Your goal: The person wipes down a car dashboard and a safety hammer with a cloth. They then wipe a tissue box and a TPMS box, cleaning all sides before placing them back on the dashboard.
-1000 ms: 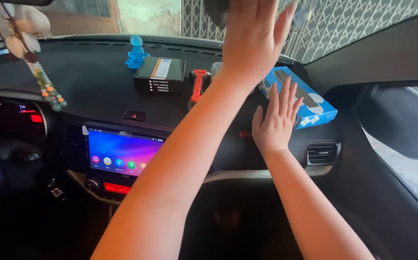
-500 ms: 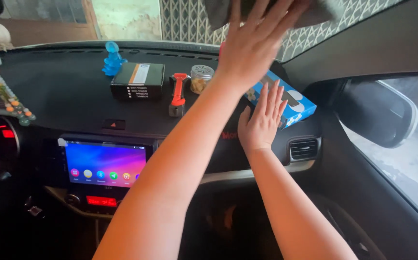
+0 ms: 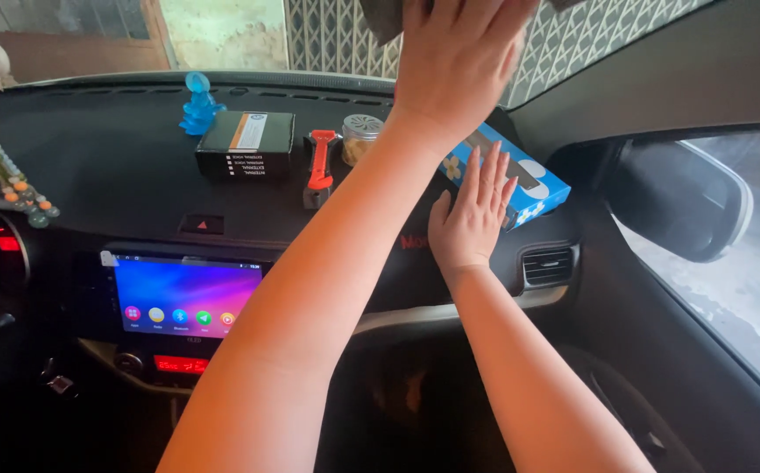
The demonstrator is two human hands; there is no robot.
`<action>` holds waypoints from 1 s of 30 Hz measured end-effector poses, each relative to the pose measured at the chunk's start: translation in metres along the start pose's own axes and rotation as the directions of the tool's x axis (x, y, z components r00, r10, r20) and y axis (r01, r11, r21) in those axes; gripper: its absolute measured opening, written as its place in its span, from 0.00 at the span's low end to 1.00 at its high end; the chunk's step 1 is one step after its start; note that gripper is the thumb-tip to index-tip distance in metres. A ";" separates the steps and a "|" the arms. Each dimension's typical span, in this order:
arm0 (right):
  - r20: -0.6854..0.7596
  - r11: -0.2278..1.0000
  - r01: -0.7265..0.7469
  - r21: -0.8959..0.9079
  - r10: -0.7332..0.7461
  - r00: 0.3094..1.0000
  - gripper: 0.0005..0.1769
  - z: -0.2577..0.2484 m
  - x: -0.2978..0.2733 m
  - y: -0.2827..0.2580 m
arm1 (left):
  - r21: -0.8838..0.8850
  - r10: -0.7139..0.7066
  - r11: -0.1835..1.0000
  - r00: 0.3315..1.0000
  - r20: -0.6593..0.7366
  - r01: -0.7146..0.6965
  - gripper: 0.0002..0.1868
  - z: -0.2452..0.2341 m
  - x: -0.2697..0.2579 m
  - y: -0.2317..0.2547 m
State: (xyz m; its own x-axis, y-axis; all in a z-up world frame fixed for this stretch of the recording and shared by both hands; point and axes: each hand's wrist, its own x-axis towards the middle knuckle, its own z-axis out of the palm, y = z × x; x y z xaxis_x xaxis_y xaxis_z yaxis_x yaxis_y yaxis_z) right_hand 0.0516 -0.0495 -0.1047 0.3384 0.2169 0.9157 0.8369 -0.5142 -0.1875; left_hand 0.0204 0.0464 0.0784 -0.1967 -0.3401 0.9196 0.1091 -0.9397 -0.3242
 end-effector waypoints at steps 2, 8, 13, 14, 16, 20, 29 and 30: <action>-0.006 1.000 0.006 -0.001 -0.006 1.000 0.42 0.001 -0.001 0.000 | 0.023 0.003 1.000 1.000 -0.001 -0.003 0.19 -0.006 -0.006 -0.009; -0.017 1.000 0.012 -0.004 -0.012 1.000 0.42 0.003 -0.001 0.001 | -0.045 -0.142 0.989 0.990 0.008 0.142 0.23 -0.032 -0.017 -0.034; -0.025 1.000 0.022 -0.011 -0.022 0.999 0.42 0.004 -0.001 0.002 | -0.244 -0.331 0.916 0.943 -0.019 0.317 0.32 -0.066 -0.031 -0.007; -0.008 1.000 0.008 0.004 -0.007 1.000 0.42 0.001 0.000 -0.001 | -0.263 -0.391 0.891 0.920 -0.032 0.370 0.32 -0.070 -0.036 -0.001; 0.013 1.000 -0.006 0.019 0.006 1.000 0.42 -0.001 -0.001 -0.001 | -0.281 -0.452 0.861 0.891 -0.042 0.424 0.32 -0.075 -0.050 0.009; 0.015 1.000 -0.008 0.003 0.008 1.000 0.43 0.000 0.002 -0.001 | -0.689 -0.820 0.113 0.459 0.342 0.716 0.24 -0.080 -0.073 0.009; 0.004 1.000 0.010 0.002 -0.010 1.000 0.42 -0.002 0.001 -0.003 | -0.454 -0.709 0.004 0.322 0.627 0.891 0.23 -0.101 -0.111 -0.009; 0.002 1.000 0.027 0.005 -0.028 1.000 0.41 -0.003 0.001 -0.004 | -0.282 -0.657 0.506 0.576 0.486 0.815 0.23 -0.104 -0.120 -0.008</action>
State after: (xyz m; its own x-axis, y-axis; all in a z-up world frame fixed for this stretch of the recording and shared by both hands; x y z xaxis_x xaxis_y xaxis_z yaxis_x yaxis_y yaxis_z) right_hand 0.0472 -0.0502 -0.1019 0.3161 0.2326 0.9198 0.8479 -0.5042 -0.1639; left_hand -0.0580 0.0912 -0.0518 0.2888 0.4396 0.8505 -0.3797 -0.7629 0.5233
